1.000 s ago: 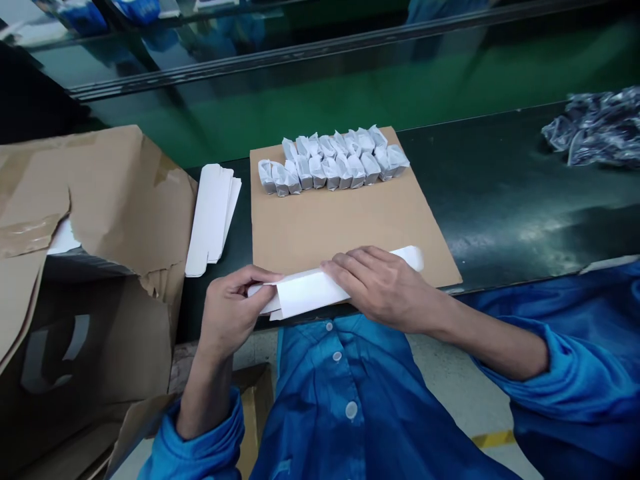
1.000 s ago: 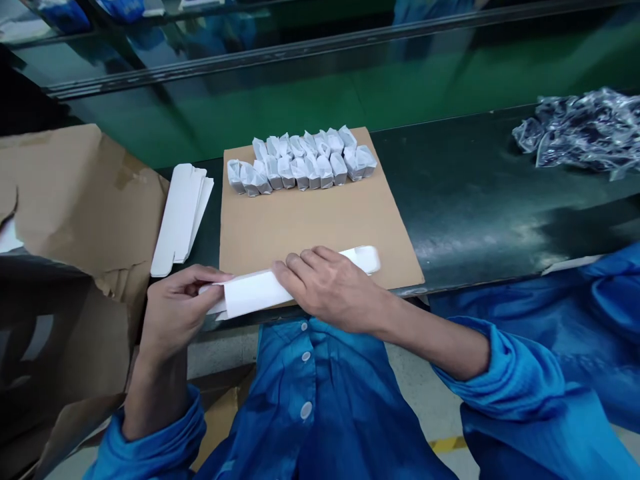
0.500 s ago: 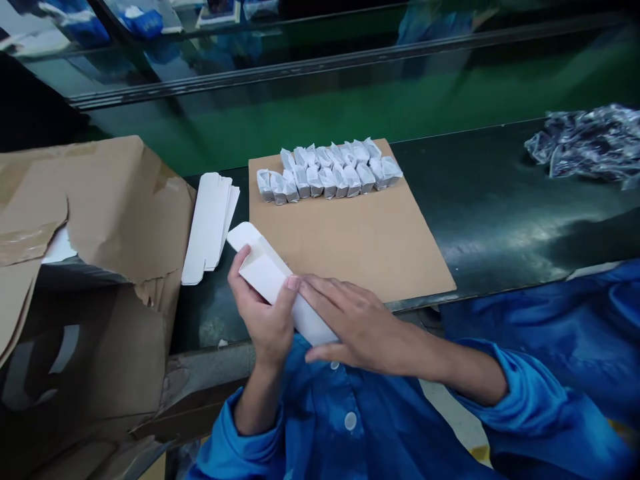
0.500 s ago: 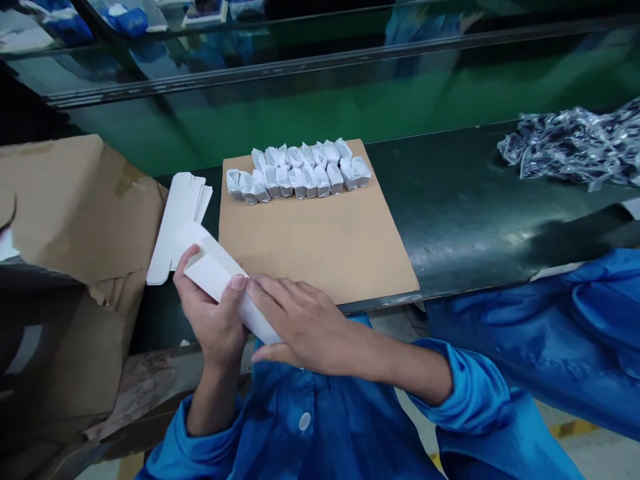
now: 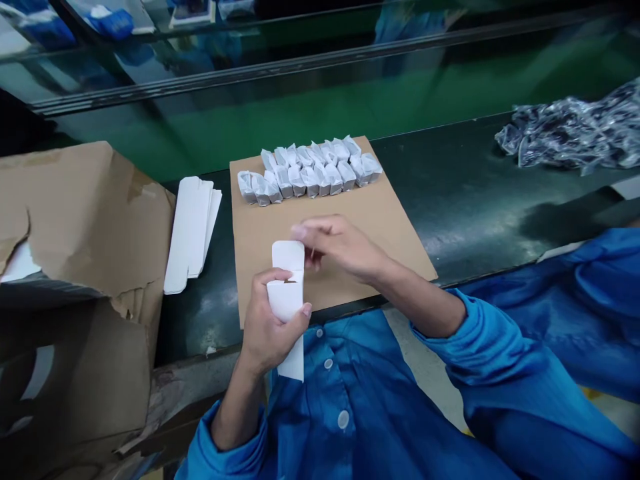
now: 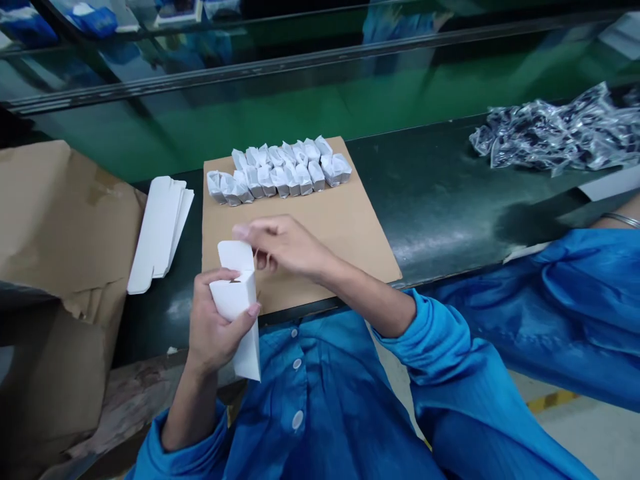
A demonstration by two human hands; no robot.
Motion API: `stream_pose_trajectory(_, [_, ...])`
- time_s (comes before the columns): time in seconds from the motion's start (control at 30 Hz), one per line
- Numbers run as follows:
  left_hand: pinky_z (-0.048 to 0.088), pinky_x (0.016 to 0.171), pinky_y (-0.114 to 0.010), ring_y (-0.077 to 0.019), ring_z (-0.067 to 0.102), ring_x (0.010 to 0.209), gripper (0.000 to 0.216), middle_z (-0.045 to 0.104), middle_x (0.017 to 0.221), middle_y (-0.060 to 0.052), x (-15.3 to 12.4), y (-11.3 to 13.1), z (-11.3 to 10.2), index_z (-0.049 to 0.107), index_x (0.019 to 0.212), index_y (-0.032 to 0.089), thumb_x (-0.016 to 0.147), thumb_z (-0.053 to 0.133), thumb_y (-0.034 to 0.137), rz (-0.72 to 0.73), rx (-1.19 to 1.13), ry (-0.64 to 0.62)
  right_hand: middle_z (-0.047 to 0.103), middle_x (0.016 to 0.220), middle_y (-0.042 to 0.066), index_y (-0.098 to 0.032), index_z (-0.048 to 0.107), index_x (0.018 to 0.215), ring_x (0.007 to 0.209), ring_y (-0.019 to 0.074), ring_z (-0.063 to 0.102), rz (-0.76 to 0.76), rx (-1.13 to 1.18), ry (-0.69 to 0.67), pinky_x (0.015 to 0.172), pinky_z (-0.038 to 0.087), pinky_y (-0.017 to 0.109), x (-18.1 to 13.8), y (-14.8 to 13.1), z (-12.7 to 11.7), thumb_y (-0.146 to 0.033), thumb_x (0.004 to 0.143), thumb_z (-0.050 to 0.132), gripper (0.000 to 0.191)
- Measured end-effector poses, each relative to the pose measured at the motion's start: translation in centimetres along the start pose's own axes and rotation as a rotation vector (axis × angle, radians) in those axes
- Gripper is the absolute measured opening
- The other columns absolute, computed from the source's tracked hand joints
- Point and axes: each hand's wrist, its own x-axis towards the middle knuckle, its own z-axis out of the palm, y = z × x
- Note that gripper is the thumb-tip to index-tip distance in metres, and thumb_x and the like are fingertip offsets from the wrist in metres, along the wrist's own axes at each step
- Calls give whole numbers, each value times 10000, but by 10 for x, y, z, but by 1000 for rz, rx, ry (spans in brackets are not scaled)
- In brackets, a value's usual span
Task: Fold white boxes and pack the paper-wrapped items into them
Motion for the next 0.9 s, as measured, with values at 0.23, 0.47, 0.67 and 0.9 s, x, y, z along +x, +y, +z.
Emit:
stream_pose_trajectory(0.23, [527, 665, -283, -177, 620, 889, 600, 519, 1088, -46, -6, -5, 13, 427, 1227, 232, 728, 744, 333, 35, -13, 103, 646, 818, -5, -144, 670, 841, 748, 103, 558, 20, 10, -106, 665, 449, 227, -5, 0, 16, -336, 718, 836, 282])
stream_pose_trajectory(0.47, [562, 821, -350, -266, 603, 1152, 1068, 461, 1408, -170, -15, 2, 16, 54, 1559, 249, 757, 754, 330, 18, -35, 114, 676, 930, 38, -141, 710, 849, 821, 135, 618, -42, -31, -86, 724, 488, 260, -16, 4, 23, -324, 800, 766, 197])
stream_pose_trajectory(0.67, [545, 939, -401, -274, 592, 1217, 818, 499, 1401, -151, -13, 6, -1, 255, 1508, 240, 829, 690, 379, -14, 8, -46, 690, 1133, 63, -188, 717, 1104, 1054, 172, 634, -175, -97, -192, 887, 512, 310, -25, 15, 18, -283, 899, 674, 230])
stream_pose_trajectory(0.9, [537, 954, -374, -241, 581, 1217, 646, 528, 1344, -117, -14, 0, -6, 355, 1412, 240, 851, 662, 328, -2, 13, -101, 690, 1138, 99, -175, 696, 1124, 1110, 190, 612, -523, -431, -29, 988, 507, 392, -35, 37, 32, -210, 954, 564, 219])
